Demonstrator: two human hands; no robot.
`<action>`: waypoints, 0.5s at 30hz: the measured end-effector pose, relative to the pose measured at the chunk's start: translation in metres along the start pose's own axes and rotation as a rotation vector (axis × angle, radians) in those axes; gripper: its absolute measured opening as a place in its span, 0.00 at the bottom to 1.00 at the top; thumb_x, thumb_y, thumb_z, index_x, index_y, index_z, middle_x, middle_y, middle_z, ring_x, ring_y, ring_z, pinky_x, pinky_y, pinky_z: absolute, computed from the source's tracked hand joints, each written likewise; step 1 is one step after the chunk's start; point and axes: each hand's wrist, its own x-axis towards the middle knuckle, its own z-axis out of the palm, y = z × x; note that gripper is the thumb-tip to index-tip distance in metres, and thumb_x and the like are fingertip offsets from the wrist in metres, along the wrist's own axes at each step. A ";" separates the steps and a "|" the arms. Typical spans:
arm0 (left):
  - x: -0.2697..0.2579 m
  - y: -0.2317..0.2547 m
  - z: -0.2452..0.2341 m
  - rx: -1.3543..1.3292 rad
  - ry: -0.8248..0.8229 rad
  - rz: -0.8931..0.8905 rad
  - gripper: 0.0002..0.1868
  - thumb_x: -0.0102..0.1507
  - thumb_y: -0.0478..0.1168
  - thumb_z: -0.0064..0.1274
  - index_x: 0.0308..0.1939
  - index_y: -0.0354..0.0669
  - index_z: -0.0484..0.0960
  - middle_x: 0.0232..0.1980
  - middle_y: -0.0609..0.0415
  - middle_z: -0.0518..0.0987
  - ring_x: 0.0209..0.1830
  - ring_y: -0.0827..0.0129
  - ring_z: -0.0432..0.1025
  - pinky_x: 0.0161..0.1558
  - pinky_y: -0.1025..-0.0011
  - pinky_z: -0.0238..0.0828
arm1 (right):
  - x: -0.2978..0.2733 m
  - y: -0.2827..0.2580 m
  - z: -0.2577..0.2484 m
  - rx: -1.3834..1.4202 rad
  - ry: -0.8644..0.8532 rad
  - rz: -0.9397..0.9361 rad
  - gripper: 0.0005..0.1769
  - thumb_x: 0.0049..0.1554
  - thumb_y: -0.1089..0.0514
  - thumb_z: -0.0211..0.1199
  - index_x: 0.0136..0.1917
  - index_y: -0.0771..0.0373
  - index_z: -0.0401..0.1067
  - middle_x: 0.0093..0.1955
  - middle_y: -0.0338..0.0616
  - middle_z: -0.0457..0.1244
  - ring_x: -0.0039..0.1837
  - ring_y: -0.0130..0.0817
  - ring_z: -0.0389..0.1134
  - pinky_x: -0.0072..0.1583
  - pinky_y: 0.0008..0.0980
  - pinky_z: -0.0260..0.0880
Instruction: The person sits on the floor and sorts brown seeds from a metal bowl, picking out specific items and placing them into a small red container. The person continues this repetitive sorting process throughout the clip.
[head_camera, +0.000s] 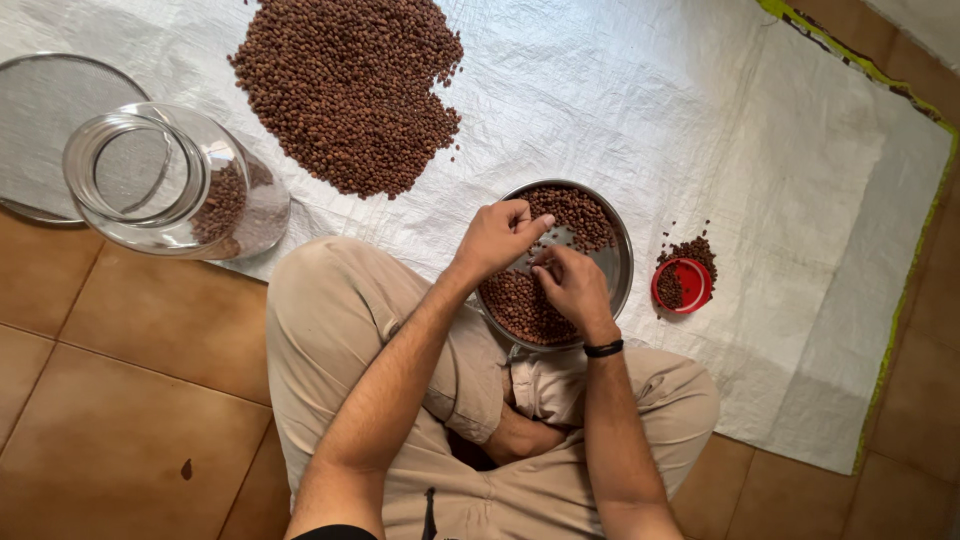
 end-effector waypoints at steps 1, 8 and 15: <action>-0.001 0.001 0.000 0.058 -0.017 0.028 0.26 0.63 0.60 0.59 0.21 0.52 0.67 0.18 0.66 0.65 0.18 0.82 0.59 0.21 0.76 0.55 | 0.000 0.003 0.003 -0.025 -0.015 -0.017 0.10 0.56 0.57 0.68 0.51 0.61 0.77 0.43 0.44 0.71 0.42 0.35 0.73 0.45 0.37 0.73; -0.001 0.008 0.001 0.011 -0.077 0.027 0.27 0.59 0.64 0.60 0.21 0.52 0.69 0.18 0.66 0.68 0.18 0.82 0.63 0.22 0.77 0.59 | 0.001 0.049 0.032 0.165 0.002 0.029 0.10 0.61 0.54 0.63 0.51 0.63 0.72 0.44 0.43 0.68 0.43 0.34 0.69 0.46 0.35 0.71; 0.008 -0.010 0.007 -0.115 0.052 0.038 0.33 0.69 0.65 0.49 0.21 0.46 0.67 0.21 0.63 0.65 0.21 0.78 0.57 0.24 0.72 0.53 | 0.015 0.050 0.042 0.781 0.065 -0.032 0.07 0.67 0.54 0.57 0.52 0.58 0.73 0.46 0.37 0.67 0.44 0.27 0.65 0.46 0.28 0.67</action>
